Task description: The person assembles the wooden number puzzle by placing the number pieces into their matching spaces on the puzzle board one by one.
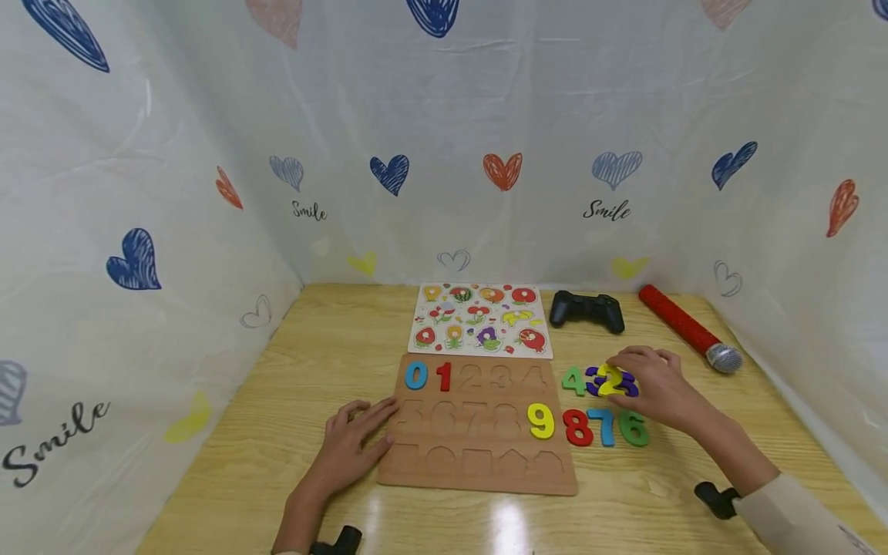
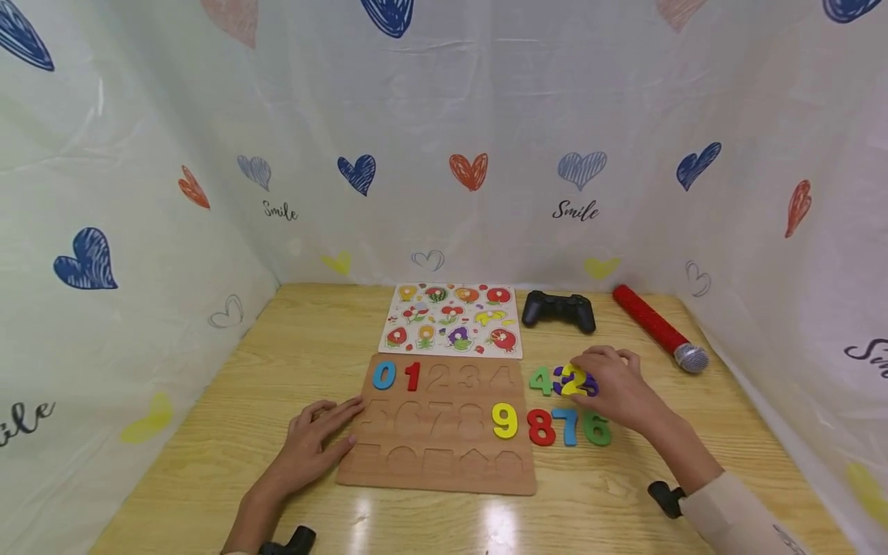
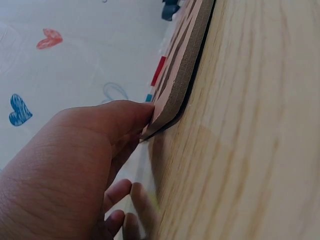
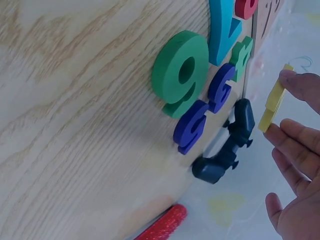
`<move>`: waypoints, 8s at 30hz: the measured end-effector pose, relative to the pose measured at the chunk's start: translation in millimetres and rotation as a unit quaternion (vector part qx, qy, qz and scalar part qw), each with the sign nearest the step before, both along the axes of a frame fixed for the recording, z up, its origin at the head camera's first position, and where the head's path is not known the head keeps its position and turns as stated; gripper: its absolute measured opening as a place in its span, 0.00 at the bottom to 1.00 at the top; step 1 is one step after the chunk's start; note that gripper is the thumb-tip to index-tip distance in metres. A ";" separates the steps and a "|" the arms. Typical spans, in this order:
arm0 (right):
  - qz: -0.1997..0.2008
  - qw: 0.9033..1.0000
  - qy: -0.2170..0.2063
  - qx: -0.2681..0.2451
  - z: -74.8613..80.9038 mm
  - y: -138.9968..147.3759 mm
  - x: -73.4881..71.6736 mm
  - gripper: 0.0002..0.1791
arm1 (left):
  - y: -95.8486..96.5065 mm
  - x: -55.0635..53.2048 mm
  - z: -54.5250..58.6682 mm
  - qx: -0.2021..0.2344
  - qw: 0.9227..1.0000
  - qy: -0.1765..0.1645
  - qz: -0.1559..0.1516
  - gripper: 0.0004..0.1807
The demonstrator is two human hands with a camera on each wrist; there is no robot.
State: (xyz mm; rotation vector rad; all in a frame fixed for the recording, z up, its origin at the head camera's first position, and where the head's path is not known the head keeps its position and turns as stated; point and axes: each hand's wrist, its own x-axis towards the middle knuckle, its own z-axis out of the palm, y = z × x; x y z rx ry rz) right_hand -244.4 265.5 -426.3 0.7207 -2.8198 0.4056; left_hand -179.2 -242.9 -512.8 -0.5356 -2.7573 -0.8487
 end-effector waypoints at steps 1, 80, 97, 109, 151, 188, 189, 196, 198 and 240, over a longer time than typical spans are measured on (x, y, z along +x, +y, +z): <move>0.000 1.000 0.001 0.001 0.4 -1.0 0.2 0.29 | 0.4 -0.5 -0.4 -0.001 1.000 0.002 0.000 0.28; 0.060 0.996 -0.058 0.016 -9.9 -107.5 -24.3 0.28 | 0.1 -0.4 0.4 0.008 1.000 -0.012 -0.007 0.28; 0.089 0.995 -0.042 0.014 -12.5 -127.4 -28.4 0.28 | 0.7 -0.2 1.1 0.007 1.000 -0.022 -0.005 0.28; 0.089 0.994 -0.061 0.018 -13.2 -141.2 -35.2 0.27 | 1.7 -0.1 2.8 0.013 1.000 -0.019 -0.006 0.28; 0.082 0.992 -0.099 0.019 -29.5 -192.6 -55.0 0.24 | 2.1 0.6 1.6 0.012 1.000 -0.009 -0.007 0.28; 0.080 0.990 -0.114 0.023 -31.9 -194.5 -57.6 0.31 | 3.8 -1.4 2.4 0.004 1.000 -0.016 -0.008 0.28; 0.081 0.990 -0.111 0.024 -31.6 -192.9 -56.7 0.32 | 3.8 -1.4 2.2 0.003 1.000 -0.015 -0.007 0.28; 0.095 0.992 -0.080 0.024 -26.9 -176.5 -47.8 0.27 | 3.4 -1.9 0.5 -0.001 1.000 -0.011 -0.004 0.28; 0.096 0.992 -0.077 0.021 -24.6 -170.7 -44.0 0.25 | 3.0 -1.8 -0.3 -0.003 1.000 -0.010 -0.004 0.28; 0.033 0.999 -0.035 -0.008 -29.3 -63.7 -8.3 0.23 | 2.8 -0.5 -2.5 -0.001 1.000 0.015 -0.001 0.28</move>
